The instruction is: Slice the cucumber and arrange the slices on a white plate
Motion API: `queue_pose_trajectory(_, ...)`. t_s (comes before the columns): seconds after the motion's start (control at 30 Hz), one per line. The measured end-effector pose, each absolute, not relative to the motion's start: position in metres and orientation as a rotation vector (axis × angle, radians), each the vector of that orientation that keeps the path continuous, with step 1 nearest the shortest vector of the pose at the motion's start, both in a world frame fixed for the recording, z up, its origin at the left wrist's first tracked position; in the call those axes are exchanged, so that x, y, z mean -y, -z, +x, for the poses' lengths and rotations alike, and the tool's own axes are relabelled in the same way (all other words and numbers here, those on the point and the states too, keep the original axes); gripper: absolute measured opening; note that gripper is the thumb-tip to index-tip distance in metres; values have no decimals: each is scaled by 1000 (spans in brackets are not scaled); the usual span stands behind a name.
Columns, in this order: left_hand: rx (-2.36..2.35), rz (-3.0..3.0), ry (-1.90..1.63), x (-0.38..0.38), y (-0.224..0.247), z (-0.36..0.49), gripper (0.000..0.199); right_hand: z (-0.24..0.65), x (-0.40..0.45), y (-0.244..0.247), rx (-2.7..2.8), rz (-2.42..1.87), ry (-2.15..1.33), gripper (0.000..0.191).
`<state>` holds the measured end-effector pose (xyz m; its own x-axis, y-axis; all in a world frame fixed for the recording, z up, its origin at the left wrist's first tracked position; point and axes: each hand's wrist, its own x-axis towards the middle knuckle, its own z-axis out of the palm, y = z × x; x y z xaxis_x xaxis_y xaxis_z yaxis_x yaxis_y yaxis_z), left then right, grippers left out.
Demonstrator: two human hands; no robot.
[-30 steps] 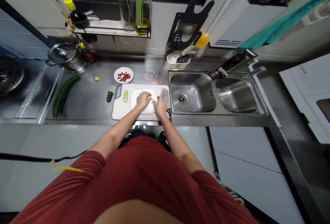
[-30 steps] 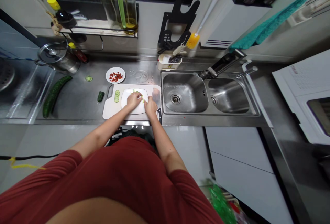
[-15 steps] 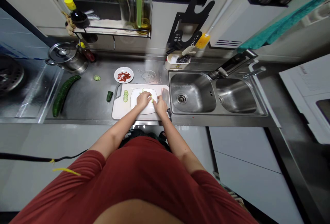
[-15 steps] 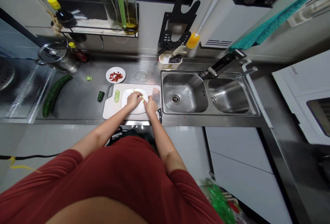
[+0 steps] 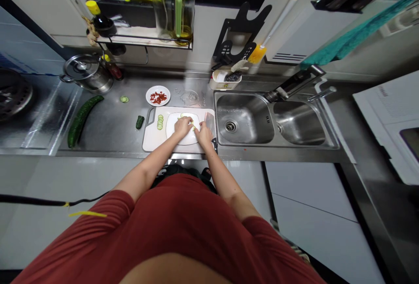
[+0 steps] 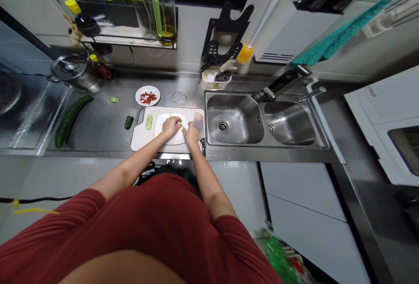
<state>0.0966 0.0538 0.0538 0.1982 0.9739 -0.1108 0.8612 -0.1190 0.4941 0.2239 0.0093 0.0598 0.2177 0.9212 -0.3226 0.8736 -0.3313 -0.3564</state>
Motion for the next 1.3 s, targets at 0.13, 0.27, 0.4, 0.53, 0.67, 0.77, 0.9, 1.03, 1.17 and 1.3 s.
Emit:
queue_pose_trajectory(0.13, -1701, 2018, -318, -54, -57, 97, 20, 225, -9, -62, 1758, -2357, -749, 42)
queue_pose_trajectory(0.27, -1708, 2032, -322, -48, -62, 94, 24, 227, -6, -63, 1746, -2330, -706, 40)
queue_pose_trajectory(0.4, -1714, 2080, -347, -37, -63, 90, 27, 227, -1, -64, 1751, -2304, -694, 38)
queue_pose_trajectory(0.53, -1751, 2071, -386, -28, -58, 84, 28, 226, 7, -63, 1755, -2282, -701, 39)
queue_pose_trajectory(0.67, -1764, 2028, -392, -18, -55, 79, 27, 227, 12, -61, 1755, -2258, -688, 38)
queue_pose_trajectory(0.77, -1769, 2000, -378, -9, -57, 76, 26, 226, 15, -62, 1750, -2239, -674, 37)
queue_pose_trajectory(0.9, -1778, 1960, -400, 3, -62, 71, 25, 223, 22, -65, 1741, -2196, -688, 35)
queue_pose_trajectory(1.03, -1810, 1911, -481, 12, -64, 60, 25, 221, 29, -68, 1729, -2146, -706, 33)
queue_pose_trajectory(1.17, -1870, 1874, -552, 16, -64, 50, 25, 220, 36, -69, 1710, -2117, -715, 33)
queue_pose_trajectory(1.3, -1956, 1843, -567, 19, -64, 40, 26, 222, 42, -69, 1698, -2090, -679, 32)
